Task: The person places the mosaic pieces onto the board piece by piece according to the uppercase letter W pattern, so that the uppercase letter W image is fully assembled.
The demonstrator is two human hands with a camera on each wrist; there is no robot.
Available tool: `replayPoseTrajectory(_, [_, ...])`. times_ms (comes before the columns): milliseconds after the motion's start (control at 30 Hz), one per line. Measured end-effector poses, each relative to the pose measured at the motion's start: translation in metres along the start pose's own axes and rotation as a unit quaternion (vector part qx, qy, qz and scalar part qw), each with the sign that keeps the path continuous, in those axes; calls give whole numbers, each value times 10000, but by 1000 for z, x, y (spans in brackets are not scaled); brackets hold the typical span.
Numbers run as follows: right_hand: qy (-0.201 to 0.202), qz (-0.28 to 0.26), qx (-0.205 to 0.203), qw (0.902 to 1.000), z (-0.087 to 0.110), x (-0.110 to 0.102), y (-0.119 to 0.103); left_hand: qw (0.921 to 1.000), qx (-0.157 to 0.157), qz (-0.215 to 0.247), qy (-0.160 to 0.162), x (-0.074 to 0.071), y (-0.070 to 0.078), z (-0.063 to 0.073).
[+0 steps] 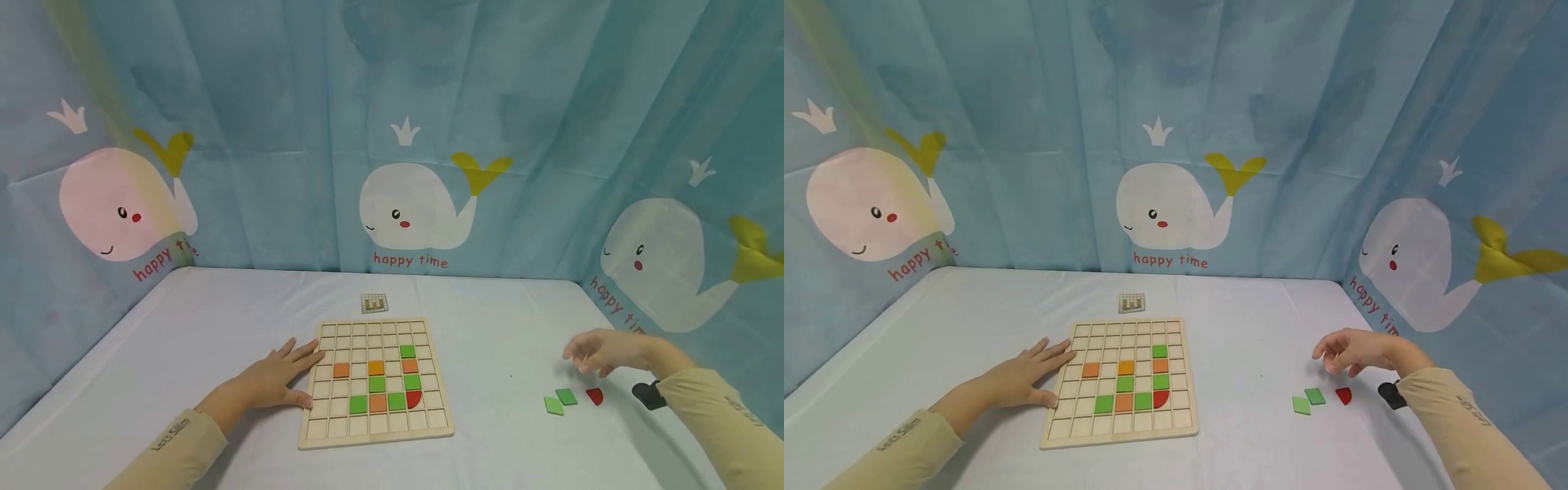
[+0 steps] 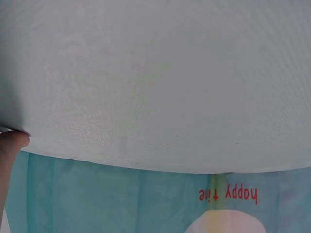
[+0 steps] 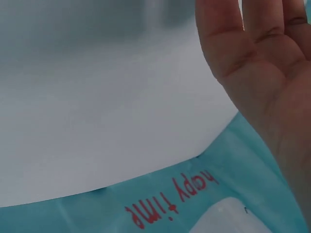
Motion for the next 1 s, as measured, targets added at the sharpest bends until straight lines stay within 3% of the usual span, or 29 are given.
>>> replayPoseTrajectory(367, [-184,-153,428,9988,4,3,40,10000,22,-2,14,0,0,-1])
replayPoseTrajectory(533, [-375,-346,53,9987,7,6,43,10000,6,52,-15,0,0,-1])
replayPoseTrajectory(833, [-646,-194,-389,9970,9,17,37,10000,23,0,35,-1,0,-1])
replayPoseTrajectory(1000, [-517,103,-682,9963,9,21,31,10000,31,46,24,-2,2,1])
Point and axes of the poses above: each hand's wrist, its own z-axis away from the middle knuckle, its own x-axis out of the palm, y = z × x, the point moved 10 cm from there along -z, towards the middle knuckle, and after that the axes turned 2 degrees about -x, right-handed, at the moved point
